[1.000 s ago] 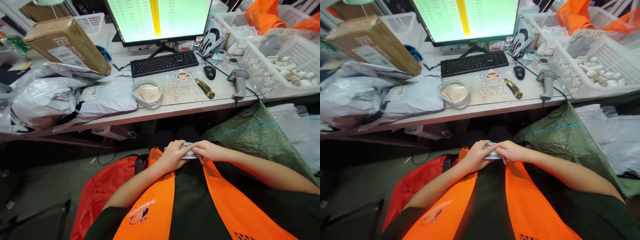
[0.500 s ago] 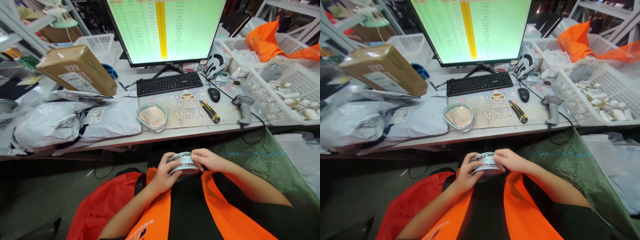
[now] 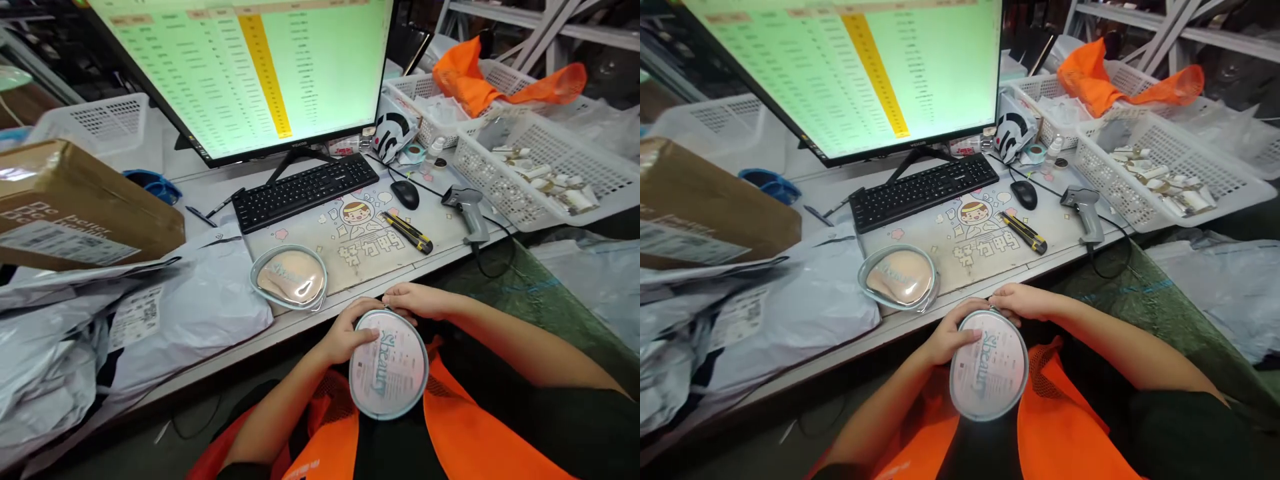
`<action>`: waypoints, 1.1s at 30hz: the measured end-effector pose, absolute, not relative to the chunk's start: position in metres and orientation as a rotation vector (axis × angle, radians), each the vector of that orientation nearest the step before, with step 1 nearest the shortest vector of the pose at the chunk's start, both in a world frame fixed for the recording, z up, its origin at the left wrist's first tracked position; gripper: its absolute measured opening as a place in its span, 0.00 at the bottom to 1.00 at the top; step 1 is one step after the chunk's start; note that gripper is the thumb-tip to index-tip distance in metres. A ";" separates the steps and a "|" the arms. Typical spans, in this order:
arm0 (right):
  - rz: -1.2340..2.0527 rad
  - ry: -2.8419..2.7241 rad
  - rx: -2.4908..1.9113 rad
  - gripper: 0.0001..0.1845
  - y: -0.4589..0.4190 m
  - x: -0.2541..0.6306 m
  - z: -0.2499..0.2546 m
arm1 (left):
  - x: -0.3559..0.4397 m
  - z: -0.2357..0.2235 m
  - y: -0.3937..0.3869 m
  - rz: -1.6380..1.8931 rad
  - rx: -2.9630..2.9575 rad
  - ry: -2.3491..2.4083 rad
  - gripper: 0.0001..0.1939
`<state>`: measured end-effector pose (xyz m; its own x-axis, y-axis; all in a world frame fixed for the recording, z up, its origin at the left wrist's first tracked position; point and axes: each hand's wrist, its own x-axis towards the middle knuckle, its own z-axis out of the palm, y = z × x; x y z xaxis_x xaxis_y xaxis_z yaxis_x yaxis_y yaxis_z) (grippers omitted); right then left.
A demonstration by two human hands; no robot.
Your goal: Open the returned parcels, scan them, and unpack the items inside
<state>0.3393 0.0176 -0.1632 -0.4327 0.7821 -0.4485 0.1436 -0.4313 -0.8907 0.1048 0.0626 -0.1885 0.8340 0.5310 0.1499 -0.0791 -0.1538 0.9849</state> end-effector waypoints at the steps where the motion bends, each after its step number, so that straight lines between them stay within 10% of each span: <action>1: 1.985 -1.327 -1.278 0.29 0.019 0.336 -0.162 | 0.100 -0.189 0.063 0.547 1.610 0.353 0.26; 11: 2.077 -1.573 -1.317 0.23 0.028 0.283 -0.164 | 0.011 -0.201 0.048 0.522 1.571 0.504 0.19; 23: 2.464 -1.157 -1.059 0.26 -0.036 0.229 -0.245 | -0.034 -0.218 -0.032 1.371 1.039 1.316 0.18; 33: 0.386 -1.544 -1.652 0.18 0.103 0.426 -0.096 | 0.026 -0.110 0.071 1.712 0.736 1.250 0.28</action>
<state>0.4264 0.1027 -0.0960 0.2002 0.9317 0.3031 0.6795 0.0908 -0.7280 0.0263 0.0707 -0.1095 -0.4486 0.8933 -0.0294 -0.2999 -0.1194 0.9465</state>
